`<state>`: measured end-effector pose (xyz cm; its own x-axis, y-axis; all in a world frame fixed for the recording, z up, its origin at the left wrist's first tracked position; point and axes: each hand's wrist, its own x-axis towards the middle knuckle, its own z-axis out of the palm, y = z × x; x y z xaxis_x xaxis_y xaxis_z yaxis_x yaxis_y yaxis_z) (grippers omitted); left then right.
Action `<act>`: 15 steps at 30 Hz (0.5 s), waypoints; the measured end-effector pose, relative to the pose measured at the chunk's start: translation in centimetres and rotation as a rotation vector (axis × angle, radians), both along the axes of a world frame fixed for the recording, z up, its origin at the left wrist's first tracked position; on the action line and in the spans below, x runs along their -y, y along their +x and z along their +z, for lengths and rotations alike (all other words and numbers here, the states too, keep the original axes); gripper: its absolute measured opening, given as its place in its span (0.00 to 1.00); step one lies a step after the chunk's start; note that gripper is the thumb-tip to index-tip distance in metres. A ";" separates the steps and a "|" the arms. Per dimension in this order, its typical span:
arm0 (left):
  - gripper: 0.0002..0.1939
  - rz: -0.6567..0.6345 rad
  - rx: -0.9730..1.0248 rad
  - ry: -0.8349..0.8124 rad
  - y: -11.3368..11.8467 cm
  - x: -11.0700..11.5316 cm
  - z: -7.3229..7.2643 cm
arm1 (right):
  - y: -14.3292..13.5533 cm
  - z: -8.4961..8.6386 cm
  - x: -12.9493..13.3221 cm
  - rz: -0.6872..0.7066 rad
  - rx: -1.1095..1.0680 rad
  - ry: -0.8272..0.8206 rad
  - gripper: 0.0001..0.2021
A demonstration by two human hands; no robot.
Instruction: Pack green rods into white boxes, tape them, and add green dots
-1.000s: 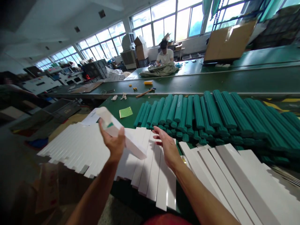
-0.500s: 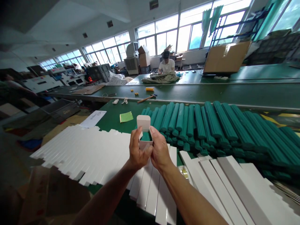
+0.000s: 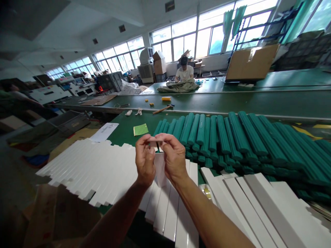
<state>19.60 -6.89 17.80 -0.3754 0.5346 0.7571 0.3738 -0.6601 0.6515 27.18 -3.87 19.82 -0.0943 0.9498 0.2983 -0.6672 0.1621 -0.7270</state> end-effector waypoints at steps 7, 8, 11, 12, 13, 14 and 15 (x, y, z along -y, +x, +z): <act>0.19 0.105 -0.408 0.099 -2.2 0.4 0.5 | 0.1 -1.4 -0.3 -0.020 -0.054 0.119 0.11; 0.16 0.100 -0.453 0.086 -2.7 0.6 0.7 | 0.3 -1.9 -0.1 -0.011 -0.053 0.144 0.13; 0.16 0.079 -0.611 0.040 -3.9 1.2 1.7 | 0.9 -3.7 0.4 0.056 0.025 0.217 0.19; 0.18 0.070 -0.666 0.033 -4.2 1.4 2.0 | 1.1 -4.2 0.6 0.072 0.090 0.254 0.22; 0.20 0.063 -0.712 0.031 -4.4 1.5 2.3 | 1.2 -4.6 0.7 0.077 0.178 0.299 0.24; 0.21 0.058 -0.745 0.033 -4.6 1.7 2.5 | 1.3 -4.9 0.9 0.064 0.276 0.350 0.27; 0.21 0.056 -0.762 0.034 -4.7 1.7 2.7 | 1.3 -5.2 1.0 0.033 0.375 0.401 0.30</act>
<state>14.85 -8.60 20.51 0.2315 0.5021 0.8332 0.7450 -0.6423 0.1800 28.45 -4.86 14.65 -0.2915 0.7631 0.5768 -0.3837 0.4590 -0.8013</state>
